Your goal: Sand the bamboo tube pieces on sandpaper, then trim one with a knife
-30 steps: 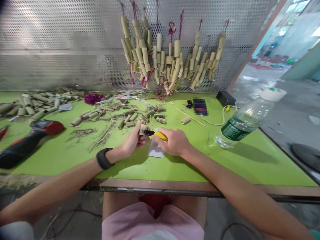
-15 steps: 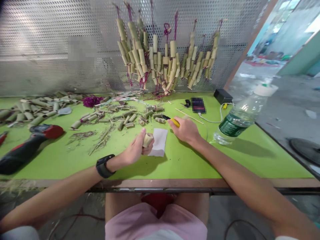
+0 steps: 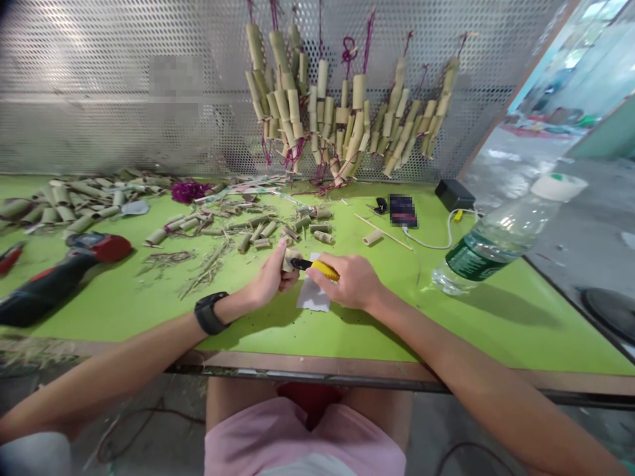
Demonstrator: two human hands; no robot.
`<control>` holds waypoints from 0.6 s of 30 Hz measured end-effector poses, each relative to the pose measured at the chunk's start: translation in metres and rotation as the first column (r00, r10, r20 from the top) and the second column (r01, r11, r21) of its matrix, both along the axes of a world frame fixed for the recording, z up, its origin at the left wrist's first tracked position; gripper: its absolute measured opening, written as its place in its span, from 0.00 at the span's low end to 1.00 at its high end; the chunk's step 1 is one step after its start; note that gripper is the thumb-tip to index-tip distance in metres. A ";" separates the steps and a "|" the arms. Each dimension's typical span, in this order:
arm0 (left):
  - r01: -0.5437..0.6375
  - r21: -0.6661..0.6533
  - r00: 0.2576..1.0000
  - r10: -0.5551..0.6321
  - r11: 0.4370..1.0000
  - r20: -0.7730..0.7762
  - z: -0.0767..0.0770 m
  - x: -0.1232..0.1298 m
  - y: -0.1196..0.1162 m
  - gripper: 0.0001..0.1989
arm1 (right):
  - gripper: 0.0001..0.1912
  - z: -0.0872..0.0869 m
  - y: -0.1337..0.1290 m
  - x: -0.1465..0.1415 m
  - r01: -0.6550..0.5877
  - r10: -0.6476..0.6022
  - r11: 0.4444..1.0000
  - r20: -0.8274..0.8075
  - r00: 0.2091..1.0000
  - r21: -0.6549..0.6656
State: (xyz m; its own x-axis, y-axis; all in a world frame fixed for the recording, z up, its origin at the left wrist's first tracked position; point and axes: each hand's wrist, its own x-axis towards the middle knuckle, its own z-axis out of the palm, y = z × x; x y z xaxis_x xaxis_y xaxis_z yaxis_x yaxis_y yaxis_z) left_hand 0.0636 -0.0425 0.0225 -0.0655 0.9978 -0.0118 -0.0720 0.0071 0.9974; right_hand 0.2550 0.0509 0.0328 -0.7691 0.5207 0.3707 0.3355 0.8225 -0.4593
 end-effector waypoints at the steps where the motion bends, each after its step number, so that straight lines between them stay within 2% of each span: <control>1: 0.022 0.015 1.000 -0.022 1.000 -0.021 0.002 0.003 -0.003 0.36 | 0.27 -0.001 0.004 0.000 0.029 -0.029 0.999 0.002 1.000 -0.019; 3: 0.105 0.044 0.994 -0.103 0.994 -0.040 0.006 0.008 -0.009 0.37 | 0.29 -0.003 0.015 0.002 0.124 -0.123 0.990 0.016 0.992 -0.063; 5: 0.176 0.056 0.984 -0.177 0.983 0.006 0.008 0.012 -0.013 0.37 | 0.31 -0.004 0.024 0.004 0.207 -0.206 0.974 0.022 0.978 -0.093; 8: 0.183 0.030 0.982 -0.184 0.983 0.032 0.007 0.008 -0.010 0.38 | 0.34 -0.002 0.029 0.005 0.217 -0.221 0.972 -0.045 0.974 -0.093; 12: 0.084 -0.044 0.991 -0.079 0.996 0.104 0.005 -0.003 0.002 0.33 | 0.33 0.005 0.019 0.003 0.162 -0.169 0.984 -0.101 0.980 -0.075; 15: -0.062 -0.031 0.973 0.067 0.998 0.221 0.005 -0.006 0.007 0.28 | 0.32 0.008 0.014 0.004 0.146 -0.156 0.985 -0.117 0.981 -0.093; 18: -0.123 -0.022 0.959 0.125 0.992 0.253 0.006 -0.007 0.008 0.29 | 0.31 0.009 0.013 0.006 0.132 -0.148 0.984 -0.141 0.979 -0.118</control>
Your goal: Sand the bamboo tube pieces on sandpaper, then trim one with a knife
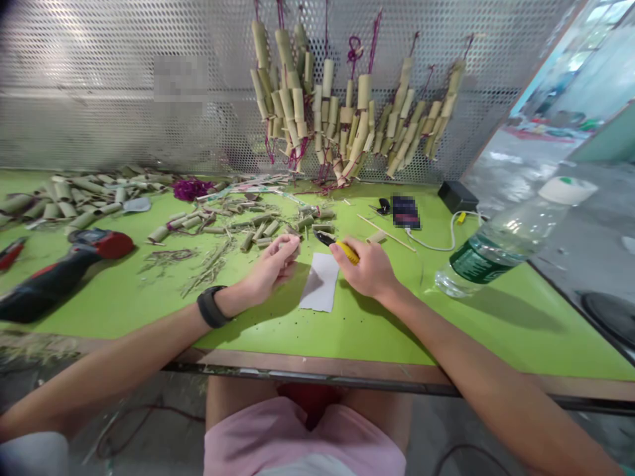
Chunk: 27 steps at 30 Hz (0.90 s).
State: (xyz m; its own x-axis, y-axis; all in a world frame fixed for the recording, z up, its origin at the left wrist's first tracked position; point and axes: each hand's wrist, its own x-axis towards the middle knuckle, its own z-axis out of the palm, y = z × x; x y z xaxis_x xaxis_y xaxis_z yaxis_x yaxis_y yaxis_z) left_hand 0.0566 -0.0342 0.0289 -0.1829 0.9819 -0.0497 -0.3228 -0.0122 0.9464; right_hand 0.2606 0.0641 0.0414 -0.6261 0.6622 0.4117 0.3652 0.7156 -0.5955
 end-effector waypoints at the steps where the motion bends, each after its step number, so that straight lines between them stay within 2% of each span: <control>1: 0.002 0.007 1.000 -0.002 1.000 -0.009 0.000 -0.001 0.000 0.30 | 0.31 0.000 0.000 0.000 -0.005 0.005 1.000 -0.005 1.000 -0.004; 7: 0.045 -0.010 0.992 -0.046 0.999 -0.116 0.002 0.000 -0.001 0.31 | 0.29 -0.002 -0.005 0.000 -0.062 0.063 0.998 0.021 0.998 -0.021; 11: 0.085 -0.081 0.996 -0.086 0.993 -0.011 0.011 0.003 -0.003 0.34 | 0.29 -0.001 -0.008 -0.001 -0.081 0.082 0.996 0.030 0.996 -0.023; 14: 0.127 -0.087 0.991 -0.123 0.988 0.051 0.015 0.004 -0.004 0.31 | 0.28 0.000 -0.009 -0.001 -0.095 0.096 0.995 0.036 0.995 -0.025; 17: 0.169 -0.074 0.982 -0.162 0.983 0.096 0.014 0.004 -0.004 0.28 | 0.26 0.000 -0.010 -0.001 -0.112 0.114 0.993 0.046 0.992 -0.036; 21: 0.221 -0.100 0.968 -0.205 0.970 0.147 0.010 0.003 -0.004 0.28 | 0.25 -0.001 -0.012 -0.001 -0.142 0.146 0.988 0.084 0.986 -0.062; 27: 0.217 -0.129 0.967 -0.195 0.967 0.166 0.009 0.002 -0.004 0.24 | 0.24 -0.003 -0.013 -0.001 -0.141 0.145 0.989 0.127 0.981 -0.039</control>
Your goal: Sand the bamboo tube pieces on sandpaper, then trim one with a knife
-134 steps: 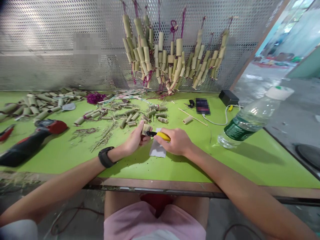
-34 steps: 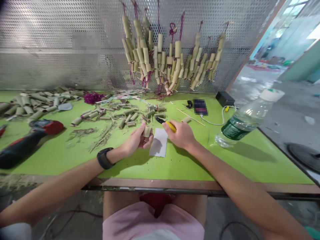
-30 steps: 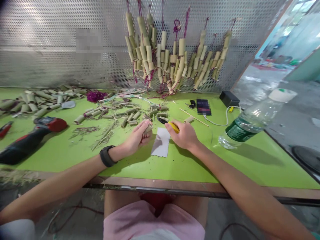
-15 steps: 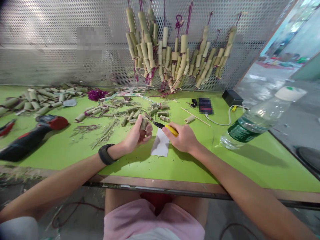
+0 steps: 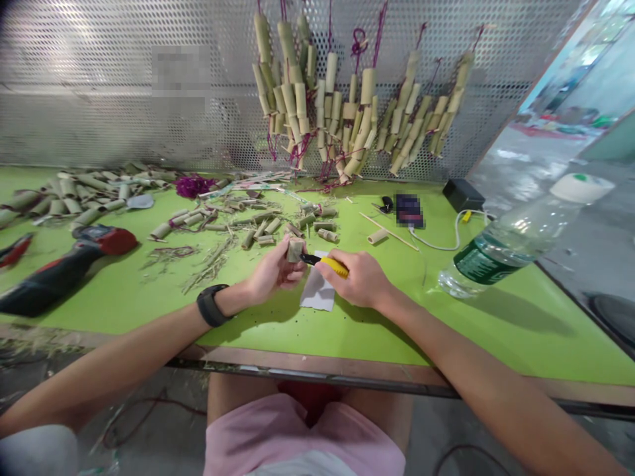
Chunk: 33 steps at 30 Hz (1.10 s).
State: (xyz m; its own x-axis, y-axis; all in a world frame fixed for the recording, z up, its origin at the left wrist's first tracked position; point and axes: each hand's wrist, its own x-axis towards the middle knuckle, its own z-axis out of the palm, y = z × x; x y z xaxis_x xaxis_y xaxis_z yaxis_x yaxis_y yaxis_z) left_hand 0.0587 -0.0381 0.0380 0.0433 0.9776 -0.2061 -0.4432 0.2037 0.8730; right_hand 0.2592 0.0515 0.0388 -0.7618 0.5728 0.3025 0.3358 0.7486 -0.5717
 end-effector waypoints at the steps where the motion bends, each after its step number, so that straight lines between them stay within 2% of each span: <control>1: 0.012 -0.005 1.000 -0.012 1.000 0.000 0.000 0.000 0.000 0.24 | 0.24 0.000 0.000 0.000 0.001 -0.001 1.000 0.001 1.000 -0.001; 5: 0.066 -0.012 0.998 -0.067 0.998 -0.020 -0.002 -0.001 0.001 0.27 | 0.25 0.000 0.000 0.000 0.004 -0.004 1.000 -0.004 1.000 0.001; 13: 0.018 0.061 0.999 -0.015 0.998 -0.050 -0.001 0.002 0.002 0.21 | 0.26 0.001 0.003 0.001 0.018 -0.018 1.000 0.002 1.000 -0.010; 18: 0.068 0.048 0.995 -0.065 0.997 -0.070 -0.005 0.000 0.002 0.28 | 0.25 0.000 0.002 0.001 0.003 -0.003 1.000 0.004 1.000 -0.007; 22: 0.101 0.057 0.994 -0.099 0.993 -0.037 -0.006 0.000 0.001 0.28 | 0.25 0.000 0.002 0.001 -0.006 0.006 1.000 0.009 1.000 0.003; 29: -0.022 0.029 0.993 0.025 0.999 -0.111 -0.004 0.000 0.003 0.26 | 0.25 0.000 0.002 0.000 0.005 -0.006 1.000 0.036 0.999 0.020; 33: 0.041 0.052 0.988 -0.032 0.998 -0.150 -0.008 0.000 0.003 0.27 | 0.26 0.000 0.002 -0.001 0.000 -0.001 1.000 0.020 1.000 0.020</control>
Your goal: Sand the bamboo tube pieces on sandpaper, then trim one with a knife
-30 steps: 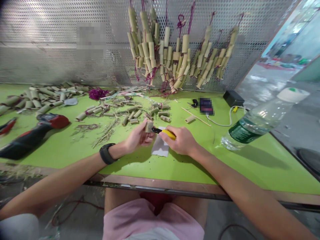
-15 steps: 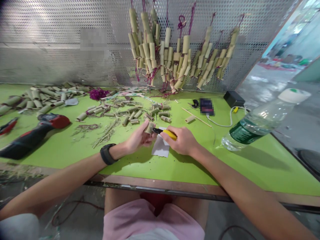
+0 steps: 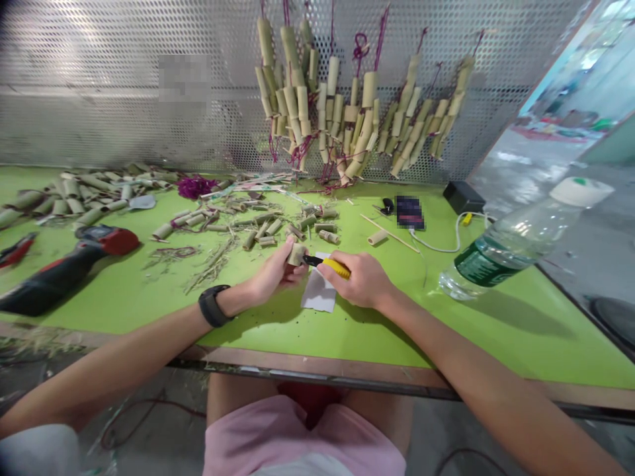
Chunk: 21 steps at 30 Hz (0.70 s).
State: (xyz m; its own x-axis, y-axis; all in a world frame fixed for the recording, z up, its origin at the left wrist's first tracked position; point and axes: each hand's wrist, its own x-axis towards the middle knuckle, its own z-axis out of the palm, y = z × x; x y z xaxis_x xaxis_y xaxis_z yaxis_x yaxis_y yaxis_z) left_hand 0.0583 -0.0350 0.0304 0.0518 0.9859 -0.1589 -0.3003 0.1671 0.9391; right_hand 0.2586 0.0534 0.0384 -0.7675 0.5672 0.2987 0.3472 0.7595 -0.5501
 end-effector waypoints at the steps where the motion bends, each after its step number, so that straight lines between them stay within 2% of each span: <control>1: 0.030 0.005 0.999 -0.030 1.000 -0.013 -0.001 0.000 0.000 0.27 | 0.26 0.000 0.000 0.000 -0.005 0.005 1.000 -0.007 1.000 -0.001; 4: 0.080 0.038 0.996 -0.078 0.996 -0.047 -0.001 0.002 -0.002 0.29 | 0.25 0.000 0.001 0.000 -0.022 0.022 1.000 -0.023 0.999 0.001; 8: 0.070 0.135 0.993 -0.055 0.988 -0.107 -0.002 0.004 -0.003 0.32 | 0.26 -0.001 -0.001 0.000 -0.031 0.032 0.999 -0.024 0.999 0.021; 13: 0.068 0.212 0.973 -0.018 0.975 -0.230 -0.005 0.002 -0.003 0.37 | 0.28 -0.008 0.002 -0.001 0.020 -0.017 0.992 -0.024 1.000 0.128; 16: 0.073 0.223 0.965 -0.012 0.972 -0.263 -0.005 0.003 -0.006 0.36 | 0.32 -0.013 0.019 0.001 0.094 -0.092 0.990 -0.023 0.996 0.105; 18: 0.091 0.236 0.967 -0.029 0.967 -0.253 -0.006 0.003 -0.009 0.35 | 0.35 -0.012 0.034 0.005 0.192 -0.191 0.980 -0.025 0.981 0.059; 20: 0.087 0.232 0.971 -0.031 0.969 -0.237 -0.006 0.003 -0.010 0.34 | 0.35 -0.009 0.042 0.009 0.269 -0.262 0.958 -0.072 0.962 0.102; 21: 0.067 0.222 0.973 -0.014 0.973 -0.230 -0.006 0.002 -0.009 0.34 | 0.34 -0.007 0.042 0.009 0.264 -0.255 0.959 -0.091 0.963 0.105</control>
